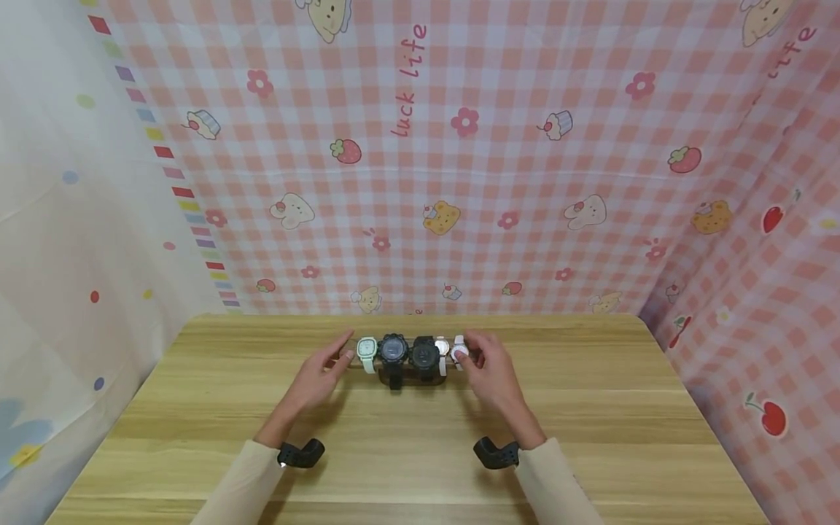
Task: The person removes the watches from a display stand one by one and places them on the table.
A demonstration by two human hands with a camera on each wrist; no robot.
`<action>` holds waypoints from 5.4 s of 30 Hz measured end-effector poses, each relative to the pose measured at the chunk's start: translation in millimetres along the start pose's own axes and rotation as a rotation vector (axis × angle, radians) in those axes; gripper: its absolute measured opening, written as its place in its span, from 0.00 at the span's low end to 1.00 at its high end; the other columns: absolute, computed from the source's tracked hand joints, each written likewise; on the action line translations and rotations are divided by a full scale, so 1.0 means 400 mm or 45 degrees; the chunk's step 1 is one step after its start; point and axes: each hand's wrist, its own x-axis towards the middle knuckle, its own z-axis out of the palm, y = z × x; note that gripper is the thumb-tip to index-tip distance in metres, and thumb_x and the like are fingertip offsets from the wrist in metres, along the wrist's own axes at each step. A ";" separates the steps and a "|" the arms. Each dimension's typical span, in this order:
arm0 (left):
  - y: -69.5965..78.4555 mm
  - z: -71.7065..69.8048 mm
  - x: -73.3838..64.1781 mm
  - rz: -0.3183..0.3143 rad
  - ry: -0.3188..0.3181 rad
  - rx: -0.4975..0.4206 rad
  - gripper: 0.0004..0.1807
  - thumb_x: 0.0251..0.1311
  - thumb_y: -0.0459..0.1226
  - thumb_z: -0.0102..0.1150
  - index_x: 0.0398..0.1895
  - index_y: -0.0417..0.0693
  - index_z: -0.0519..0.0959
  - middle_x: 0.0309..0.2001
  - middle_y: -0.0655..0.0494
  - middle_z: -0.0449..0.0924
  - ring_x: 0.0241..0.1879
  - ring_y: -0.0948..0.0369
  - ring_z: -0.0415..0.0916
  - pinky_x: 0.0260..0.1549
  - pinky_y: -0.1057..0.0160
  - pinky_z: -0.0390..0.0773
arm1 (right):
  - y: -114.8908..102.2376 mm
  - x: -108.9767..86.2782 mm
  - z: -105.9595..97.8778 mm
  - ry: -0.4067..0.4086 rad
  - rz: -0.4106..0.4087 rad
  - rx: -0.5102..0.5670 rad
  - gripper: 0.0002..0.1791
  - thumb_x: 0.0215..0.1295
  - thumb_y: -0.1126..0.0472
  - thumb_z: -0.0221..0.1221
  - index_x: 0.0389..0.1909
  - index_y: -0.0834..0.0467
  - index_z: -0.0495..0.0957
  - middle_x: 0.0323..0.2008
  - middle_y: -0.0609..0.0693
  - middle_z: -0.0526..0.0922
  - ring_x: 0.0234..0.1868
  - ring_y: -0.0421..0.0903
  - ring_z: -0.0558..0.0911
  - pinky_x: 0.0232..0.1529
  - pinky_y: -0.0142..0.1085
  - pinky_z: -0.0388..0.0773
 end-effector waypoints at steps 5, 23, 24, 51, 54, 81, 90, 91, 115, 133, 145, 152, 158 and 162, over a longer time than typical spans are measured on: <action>0.006 0.003 -0.004 -0.085 -0.007 -0.038 0.26 0.74 0.45 0.50 0.74 0.57 0.66 0.53 0.48 0.79 0.47 0.55 0.77 0.52 0.51 0.76 | -0.003 -0.002 0.006 -0.005 0.034 -0.017 0.24 0.65 0.63 0.64 0.60 0.65 0.76 0.41 0.55 0.77 0.34 0.44 0.72 0.34 0.31 0.70; 0.009 -0.003 -0.008 -0.139 -0.040 -0.183 0.26 0.74 0.44 0.52 0.73 0.61 0.66 0.32 0.44 0.78 0.35 0.51 0.78 0.29 0.62 0.74 | -0.007 0.004 0.019 0.027 0.028 -0.061 0.20 0.64 0.67 0.64 0.56 0.66 0.79 0.36 0.55 0.77 0.33 0.45 0.73 0.34 0.32 0.70; 0.008 -0.004 -0.008 -0.140 -0.039 -0.184 0.26 0.73 0.44 0.52 0.73 0.61 0.66 0.32 0.44 0.78 0.35 0.50 0.77 0.28 0.63 0.73 | -0.008 0.005 0.020 0.028 0.023 -0.062 0.19 0.63 0.67 0.64 0.56 0.65 0.79 0.35 0.54 0.77 0.33 0.45 0.73 0.34 0.32 0.70; 0.014 0.001 -0.001 -0.146 -0.027 -0.210 0.24 0.74 0.41 0.52 0.72 0.60 0.69 0.36 0.51 0.82 0.42 0.49 0.82 0.34 0.61 0.73 | 0.022 0.006 -0.010 0.047 0.093 -0.034 0.17 0.67 0.65 0.62 0.56 0.64 0.80 0.28 0.51 0.78 0.31 0.44 0.72 0.31 0.32 0.68; 0.013 0.003 0.000 -0.143 -0.023 -0.212 0.24 0.74 0.42 0.52 0.72 0.60 0.69 0.36 0.51 0.83 0.42 0.49 0.81 0.34 0.61 0.73 | 0.027 0.004 -0.015 0.070 0.101 -0.031 0.17 0.66 0.66 0.63 0.55 0.64 0.80 0.29 0.52 0.79 0.31 0.44 0.73 0.31 0.31 0.69; 0.014 0.002 -0.001 -0.159 -0.011 -0.222 0.24 0.73 0.42 0.52 0.71 0.61 0.69 0.35 0.48 0.84 0.39 0.48 0.81 0.26 0.63 0.69 | 0.054 -0.048 -0.080 0.128 0.155 0.028 0.15 0.67 0.64 0.63 0.53 0.62 0.82 0.34 0.55 0.83 0.33 0.41 0.77 0.35 0.28 0.74; 0.015 0.002 0.000 -0.163 -0.010 -0.225 0.25 0.73 0.41 0.53 0.72 0.59 0.69 0.36 0.46 0.85 0.39 0.48 0.81 0.25 0.64 0.69 | 0.058 -0.098 -0.078 0.073 0.088 -0.016 0.13 0.63 0.68 0.65 0.49 0.65 0.83 0.29 0.51 0.82 0.28 0.38 0.74 0.29 0.28 0.72; 0.016 0.002 0.000 -0.166 -0.010 -0.224 0.25 0.73 0.41 0.52 0.72 0.59 0.69 0.37 0.45 0.85 0.39 0.48 0.81 0.26 0.64 0.69 | 0.057 -0.102 -0.075 0.060 0.090 -0.021 0.14 0.63 0.68 0.65 0.49 0.65 0.83 0.29 0.51 0.81 0.29 0.38 0.74 0.29 0.28 0.72; 0.015 0.002 0.001 -0.169 -0.011 -0.204 0.26 0.73 0.43 0.53 0.73 0.55 0.67 0.37 0.44 0.85 0.34 0.47 0.76 0.26 0.63 0.68 | 0.028 -0.188 -0.035 -0.120 0.133 -0.169 0.16 0.57 0.69 0.67 0.47 0.67 0.83 0.24 0.44 0.78 0.25 0.37 0.73 0.28 0.29 0.73; 0.009 0.002 0.002 -0.144 -0.006 -0.221 0.26 0.72 0.42 0.54 0.72 0.53 0.68 0.36 0.43 0.85 0.34 0.46 0.77 0.24 0.64 0.67 | 0.025 -0.193 0.010 -0.175 0.168 -0.143 0.15 0.56 0.70 0.68 0.45 0.68 0.84 0.22 0.43 0.80 0.24 0.37 0.76 0.28 0.29 0.74; 0.014 0.001 0.001 -0.125 -0.011 -0.220 0.25 0.73 0.41 0.54 0.71 0.52 0.69 0.34 0.49 0.86 0.39 0.50 0.83 0.30 0.62 0.72 | 0.032 -0.196 0.030 -0.172 0.134 -0.190 0.12 0.56 0.70 0.69 0.43 0.65 0.85 0.21 0.41 0.80 0.24 0.35 0.76 0.29 0.30 0.74; 0.014 0.001 -0.002 -0.153 -0.018 -0.218 0.25 0.73 0.42 0.53 0.72 0.52 0.68 0.35 0.50 0.85 0.39 0.50 0.82 0.27 0.63 0.70 | 0.031 -0.197 0.033 -0.155 0.109 -0.187 0.12 0.55 0.70 0.69 0.41 0.65 0.85 0.20 0.40 0.78 0.23 0.34 0.74 0.30 0.30 0.74; 0.017 0.000 0.002 -0.169 -0.017 -0.220 0.25 0.73 0.43 0.52 0.72 0.57 0.69 0.36 0.48 0.85 0.40 0.49 0.82 0.29 0.62 0.70 | 0.028 -0.189 0.032 -0.180 0.149 -0.190 0.13 0.57 0.68 0.69 0.44 0.65 0.85 0.21 0.41 0.78 0.24 0.36 0.73 0.28 0.30 0.72; 0.017 0.000 0.003 -0.154 -0.007 -0.213 0.25 0.73 0.42 0.53 0.72 0.54 0.69 0.36 0.48 0.85 0.40 0.49 0.82 0.30 0.61 0.71 | 0.026 -0.184 0.028 -0.180 0.171 -0.176 0.17 0.57 0.66 0.70 0.47 0.67 0.83 0.21 0.42 0.79 0.24 0.37 0.74 0.29 0.30 0.73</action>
